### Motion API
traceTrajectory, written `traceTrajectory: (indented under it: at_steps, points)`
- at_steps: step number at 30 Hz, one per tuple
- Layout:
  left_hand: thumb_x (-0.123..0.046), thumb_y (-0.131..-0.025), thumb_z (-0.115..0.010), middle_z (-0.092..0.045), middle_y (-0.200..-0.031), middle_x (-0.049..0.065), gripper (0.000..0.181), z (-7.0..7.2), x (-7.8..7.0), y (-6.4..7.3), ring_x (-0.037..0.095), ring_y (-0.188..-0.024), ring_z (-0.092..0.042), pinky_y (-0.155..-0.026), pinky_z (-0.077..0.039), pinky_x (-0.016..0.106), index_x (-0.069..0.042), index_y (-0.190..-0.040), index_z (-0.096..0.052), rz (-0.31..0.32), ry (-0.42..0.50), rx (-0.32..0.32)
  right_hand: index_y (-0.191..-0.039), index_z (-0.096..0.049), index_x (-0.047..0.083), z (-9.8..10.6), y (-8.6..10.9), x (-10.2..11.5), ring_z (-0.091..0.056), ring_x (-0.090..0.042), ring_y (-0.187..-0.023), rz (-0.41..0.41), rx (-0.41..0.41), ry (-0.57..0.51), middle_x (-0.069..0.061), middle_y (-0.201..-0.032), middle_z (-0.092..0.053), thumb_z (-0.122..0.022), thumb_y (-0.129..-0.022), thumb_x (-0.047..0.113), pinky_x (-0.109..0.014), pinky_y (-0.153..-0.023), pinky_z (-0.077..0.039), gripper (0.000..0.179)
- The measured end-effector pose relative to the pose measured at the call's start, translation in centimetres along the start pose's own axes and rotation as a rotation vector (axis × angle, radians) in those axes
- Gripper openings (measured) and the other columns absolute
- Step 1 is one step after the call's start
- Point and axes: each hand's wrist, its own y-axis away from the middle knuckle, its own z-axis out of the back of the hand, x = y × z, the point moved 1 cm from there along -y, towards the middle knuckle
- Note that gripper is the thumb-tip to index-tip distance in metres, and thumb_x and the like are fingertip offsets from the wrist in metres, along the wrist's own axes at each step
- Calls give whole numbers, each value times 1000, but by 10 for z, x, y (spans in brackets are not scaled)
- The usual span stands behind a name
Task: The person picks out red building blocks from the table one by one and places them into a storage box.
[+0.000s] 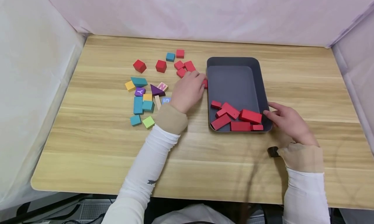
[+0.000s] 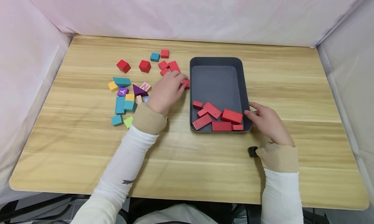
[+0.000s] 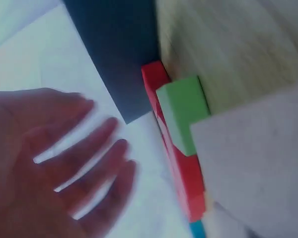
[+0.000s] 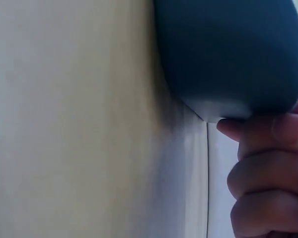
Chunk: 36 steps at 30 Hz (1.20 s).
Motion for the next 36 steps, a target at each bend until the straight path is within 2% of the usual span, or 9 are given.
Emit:
traceTrajectory:
  at_steps: [2,5,9,12,15,19,22,32,36]
  points:
    - [-25,-89,-51,-52,-119,3,37,-3,7,-3,19,-105,-47,-86,-42,29,-17,-125,-52,51,-16,78,-132,-42,9,2,-6,1,-44,-16,-52,11,-19,21,-5,-58,-49,-45,-88,47,-27,-52,-35,58]
    - [-26,-88,-52,-47,-129,2,44,-7,12,-5,20,-114,-42,-92,-39,32,-19,-131,-45,71,-24,170,-131,-42,10,4,-12,1,-47,-19,-56,17,-35,40,-7,-60,-50,-45,-88,49,-28,-56,-37,58]
    - [-28,-88,-52,-44,-131,1,45,-14,13,-12,22,-119,-39,-95,-35,35,-20,-132,-44,15,-50,253,-133,-39,6,3,-10,-1,-51,-22,-66,6,-1,60,-12,-70,-56,-42,-89,49,-33,-62,-38,62]
    - [-29,-87,-53,-51,-122,1,40,-20,8,-17,22,-111,-44,-90,-39,37,-18,-126,-50,-21,-68,305,-134,-37,3,0,-1,-5,-51,-20,-63,-11,71,61,-10,-67,-55,-40,-90,49,-32,-59,-38,63]
    - [-27,-84,-57,-56,-110,2,36,-23,4,-21,21,-98,-49,-79,-45,37,-17,-118,-54,-3,-90,316,-133,-36,5,-4,5,-7,-46,-14,-53,-15,120,11,-4,-58,-48,-40,-91,46,-27,-55,-37,59]
    - [-28,-81,-62,-55,-105,1,38,-20,4,-25,18,-92,-51,-71,-47,38,-18,-117,-54,45,-131,291,-130,-38,6,-7,3,-5,-42,-11,-49,14,114,-76,-1,-54,-43,-41,-93,38,-24,-52,-36,49]
    - [-31,-79,-65,-54,-102,1,40,-17,6,-27,17,-89,-49,-67,-46,37,-19,-116,-54,58,-141,305,-126,-39,5,-10,3,-5,-41,-11,-48,25,114,-95,-1,-53,-41,-43,-93,33,-25,-51,-36,43]
    - [-28,-77,-64,-51,-84,0,22,-14,11,-26,15,-76,-49,-60,-42,32,-17,-93,-56,76,-91,355,-125,-40,9,-10,5,-7,-38,-14,-44,37,142,-141,-1,-52,-39,-46,-92,33,-28,-47,-35,41]
    - [-31,-78,-62,-55,-87,-1,27,-10,20,-33,15,-75,-51,-62,-43,32,-17,-100,-56,76,-44,366,-126,-39,11,-6,-2,-4,-38,-16,-43,25,164,-130,-3,-51,-41,-46,-91,37,-29,-49,-35,44]
